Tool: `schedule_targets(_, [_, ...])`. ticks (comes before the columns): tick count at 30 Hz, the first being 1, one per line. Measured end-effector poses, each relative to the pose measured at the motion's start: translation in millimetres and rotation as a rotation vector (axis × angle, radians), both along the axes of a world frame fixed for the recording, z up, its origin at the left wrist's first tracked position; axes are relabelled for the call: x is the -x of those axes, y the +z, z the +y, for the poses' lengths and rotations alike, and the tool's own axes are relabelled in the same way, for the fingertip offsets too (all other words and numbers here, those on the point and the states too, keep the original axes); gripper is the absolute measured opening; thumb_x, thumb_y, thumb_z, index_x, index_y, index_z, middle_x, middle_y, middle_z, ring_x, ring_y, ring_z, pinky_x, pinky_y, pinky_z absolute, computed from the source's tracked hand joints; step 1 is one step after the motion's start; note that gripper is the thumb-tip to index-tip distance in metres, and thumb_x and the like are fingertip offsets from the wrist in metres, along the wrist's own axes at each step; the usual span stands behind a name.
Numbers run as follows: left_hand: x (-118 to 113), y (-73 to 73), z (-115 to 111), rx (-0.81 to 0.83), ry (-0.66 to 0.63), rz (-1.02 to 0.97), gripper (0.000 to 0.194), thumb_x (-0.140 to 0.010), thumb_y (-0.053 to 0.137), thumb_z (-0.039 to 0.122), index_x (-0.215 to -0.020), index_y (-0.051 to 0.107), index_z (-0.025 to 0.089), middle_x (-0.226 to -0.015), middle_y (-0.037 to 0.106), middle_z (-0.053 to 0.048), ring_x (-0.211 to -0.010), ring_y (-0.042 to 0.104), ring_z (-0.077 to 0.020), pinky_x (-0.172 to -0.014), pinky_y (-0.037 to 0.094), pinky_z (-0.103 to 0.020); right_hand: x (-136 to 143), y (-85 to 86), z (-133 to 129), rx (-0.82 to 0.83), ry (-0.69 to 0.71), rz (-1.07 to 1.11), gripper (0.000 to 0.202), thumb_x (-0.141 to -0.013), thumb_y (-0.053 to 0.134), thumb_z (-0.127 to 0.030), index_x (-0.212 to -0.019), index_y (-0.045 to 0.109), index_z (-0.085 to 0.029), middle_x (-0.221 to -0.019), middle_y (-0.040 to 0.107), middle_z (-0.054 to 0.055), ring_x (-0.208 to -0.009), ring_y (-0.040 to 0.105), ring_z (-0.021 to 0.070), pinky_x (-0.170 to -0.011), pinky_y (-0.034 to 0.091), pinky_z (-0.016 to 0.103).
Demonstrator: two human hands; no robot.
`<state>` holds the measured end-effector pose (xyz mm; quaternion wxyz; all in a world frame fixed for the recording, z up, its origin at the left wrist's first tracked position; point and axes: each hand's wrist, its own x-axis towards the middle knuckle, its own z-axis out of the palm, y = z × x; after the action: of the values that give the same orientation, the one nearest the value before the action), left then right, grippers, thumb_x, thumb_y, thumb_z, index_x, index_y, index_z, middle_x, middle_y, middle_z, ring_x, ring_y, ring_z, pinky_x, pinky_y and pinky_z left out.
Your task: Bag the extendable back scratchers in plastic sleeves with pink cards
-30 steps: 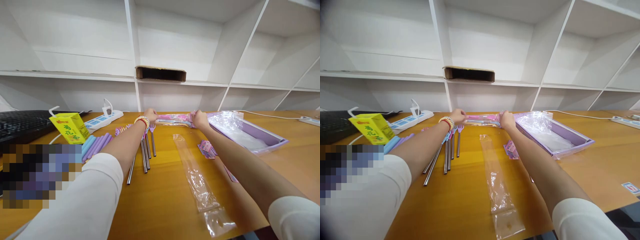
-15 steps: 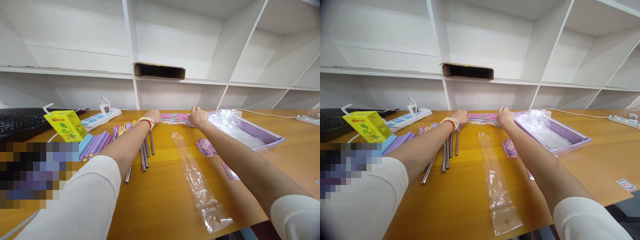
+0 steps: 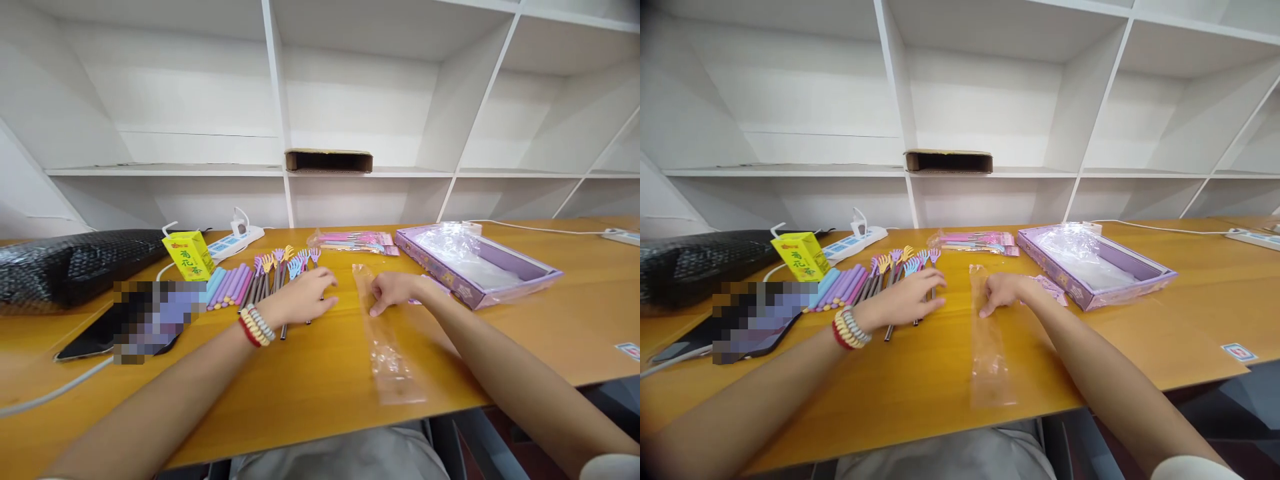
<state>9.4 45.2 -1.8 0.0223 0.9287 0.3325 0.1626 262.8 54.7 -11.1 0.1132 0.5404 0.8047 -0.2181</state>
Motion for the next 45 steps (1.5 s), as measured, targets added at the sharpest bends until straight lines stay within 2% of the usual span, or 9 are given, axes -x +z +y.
schedule_targets(5, [18,-11.2,-38,0.089,-0.048,0.102,0.032,-0.087,0.043,0.036,-0.111,0.055,0.017,-0.116,0.056,-0.009,-0.105,0.054,-0.0221,-0.092,0.041,-0.035,21,-10.9,1,-0.133,0.034,0.029,0.051,-0.060,0.059,-0.067,-0.067,0.063,-0.017,-0.064,0.061,0.003,-0.054,0.051,0.0136,-0.049,0.030,0.025])
schedule_targets(9, [13,-15.5,-54,0.091,-0.129,0.119,0.034,-0.089,0.040,0.037,-0.113,0.055,0.018,-0.115,0.058,-0.009,-0.107,0.053,-0.0225,-0.094,0.039,-0.037,35,-21.3,-1,-0.286,0.053,0.083,0.053,-0.066,0.054,-0.070,-0.071,0.061,-0.018,-0.067,0.062,0.004,-0.056,0.051,0.0140,-0.050,0.029,0.025])
schedule_targets(13, [7,-23.5,-65,0.090,-0.236,0.131,0.042,-0.088,0.041,0.045,-0.116,0.055,0.018,-0.126,0.053,-0.010,-0.117,0.048,-0.0247,-0.100,0.035,-0.039,37,-33.2,-4,-0.479,0.027,0.155,0.047,-0.072,0.052,-0.065,-0.075,0.057,-0.018,-0.069,0.062,0.003,-0.058,0.050,0.0130,-0.051,0.027,0.025])
schedule_targets(18, [9,-29.0,-67,0.094,-0.264,0.123,0.043,-0.090,0.038,0.041,-0.123,0.051,0.019,-0.134,0.047,-0.010,-0.124,0.041,-0.0246,-0.105,0.031,-0.041,31,-36.0,-8,-0.459,0.053,0.246,0.040,-0.075,0.054,-0.058,-0.073,0.053,-0.019,-0.065,0.060,0.000,-0.055,0.047,0.0102,-0.051,0.028,0.023])
schedule_targets(23, [13,-24.6,-65,0.081,-0.287,0.065,0.034,-0.091,0.036,0.028,-0.119,0.055,0.020,-0.126,0.054,-0.009,-0.120,0.045,-0.0206,-0.104,0.032,-0.038,29,-37.1,-9,-0.452,0.029,0.285,0.033,-0.077,0.055,-0.052,-0.073,0.053,-0.019,-0.067,0.060,0.000,-0.058,0.049,0.0104,-0.053,0.029,0.022])
schedule_targets(29, [18,-24.6,-63,0.085,-0.274,0.085,0.039,-0.084,0.049,0.037,-0.118,0.056,0.018,-0.125,0.054,-0.011,-0.117,0.048,-0.0242,-0.102,0.034,-0.040,29,-35.3,-12,-0.437,0.033,0.273,0.032,-0.078,0.055,-0.050,-0.077,0.055,-0.018,-0.070,0.061,0.001,-0.061,0.051,0.0111,-0.054,0.030,0.022])
schedule_targets(36, [14,-23.9,-65,0.118,-0.244,0.092,0.038,-0.084,0.050,0.038,-0.117,0.057,0.019,-0.125,0.055,-0.010,-0.114,0.050,-0.0240,-0.100,0.037,-0.039,30,-33.4,-15,-0.464,0.041,0.269,0.029,-0.079,0.054,-0.047,-0.076,0.055,-0.018,-0.071,0.062,0.002,-0.061,0.051,0.0117,-0.055,0.031,0.022])
schedule_targets(42, [12,-26.6,-64,0.114,-0.229,0.093,0.035,-0.086,0.047,0.038,-0.113,0.060,0.021,-0.122,0.056,-0.008,-0.112,0.051,-0.0229,-0.098,0.037,-0.037,36,-31.4,-18,-0.577,-0.051,0.331,0.021,-0.082,0.050,-0.038,-0.082,0.057,-0.019,-0.079,0.064,0.003,-0.070,0.055,0.0131,-0.062,0.035,0.023])
schedule_targets(45, [12,-27.9,-61,0.113,-0.237,0.080,0.034,-0.088,0.044,0.039,-0.112,0.061,0.022,-0.121,0.057,-0.008,-0.110,0.052,-0.0224,-0.097,0.038,-0.038,38,-29.8,-20,-0.594,0.010,0.324,0.021,-0.081,0.054,-0.037,-0.086,0.059,-0.018,-0.088,0.064,0.005,-0.078,0.056,0.0148,-0.069,0.037,0.024])
